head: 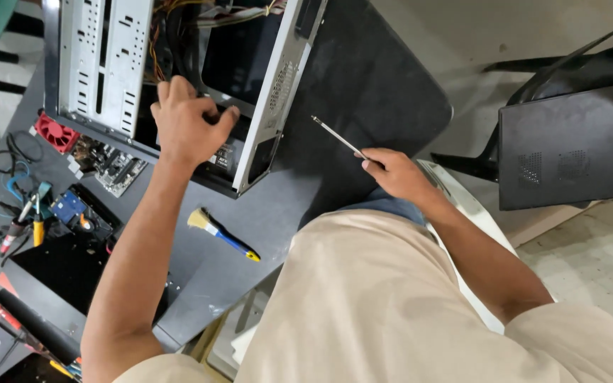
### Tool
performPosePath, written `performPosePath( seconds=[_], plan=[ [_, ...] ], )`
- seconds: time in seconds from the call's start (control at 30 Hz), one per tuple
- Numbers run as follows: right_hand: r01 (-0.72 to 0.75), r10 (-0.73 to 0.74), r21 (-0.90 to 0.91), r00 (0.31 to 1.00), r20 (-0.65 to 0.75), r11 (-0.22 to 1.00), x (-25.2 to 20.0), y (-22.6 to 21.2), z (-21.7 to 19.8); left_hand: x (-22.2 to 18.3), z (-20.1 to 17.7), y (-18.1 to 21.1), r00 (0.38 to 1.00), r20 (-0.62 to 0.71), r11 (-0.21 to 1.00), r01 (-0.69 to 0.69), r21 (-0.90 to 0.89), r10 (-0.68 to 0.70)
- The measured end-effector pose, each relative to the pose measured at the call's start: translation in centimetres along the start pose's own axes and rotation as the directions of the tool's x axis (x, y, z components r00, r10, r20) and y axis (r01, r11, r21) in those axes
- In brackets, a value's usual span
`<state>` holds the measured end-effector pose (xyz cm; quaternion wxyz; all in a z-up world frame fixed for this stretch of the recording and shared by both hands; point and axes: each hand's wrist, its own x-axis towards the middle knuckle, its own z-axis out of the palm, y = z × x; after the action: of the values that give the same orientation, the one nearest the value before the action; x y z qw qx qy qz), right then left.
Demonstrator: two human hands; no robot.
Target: Installing a power supply unit into a desktop computer case and securing it with screws using a screwdriver.
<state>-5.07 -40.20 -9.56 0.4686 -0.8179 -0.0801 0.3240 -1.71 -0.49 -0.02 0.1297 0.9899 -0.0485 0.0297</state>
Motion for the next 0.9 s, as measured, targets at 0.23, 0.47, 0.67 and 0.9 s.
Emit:
performPosePath(
  seconds=[0.23,0.47,0.67,0.9],
  plan=[
    [0.111,-0.067,-0.242,0.981,0.184,0.964,0.5,1.4,0.6,2.7,-4.6,5.1,0.686,0.493,0.833,0.526,0.171,-0.535],
    [0.098,-0.036,-0.295,0.977,0.208,0.951,0.7,0.4,0.9,1.5,-3.8,-0.5,0.758,0.472,0.819,0.561,-0.121,-0.450],
    [0.085,-0.030,-0.263,0.978,0.207,0.961,0.6,0.5,0.6,-0.1,-2.1,-2.4,0.941,0.231,0.900,0.313,-0.303,-0.249],
    [0.165,-0.122,-0.258,0.977,0.176,0.952,1.0,1.3,0.7,-1.5,-3.5,-1.4,0.929,0.167,0.871,0.367,-0.326,-0.329]
  ],
)
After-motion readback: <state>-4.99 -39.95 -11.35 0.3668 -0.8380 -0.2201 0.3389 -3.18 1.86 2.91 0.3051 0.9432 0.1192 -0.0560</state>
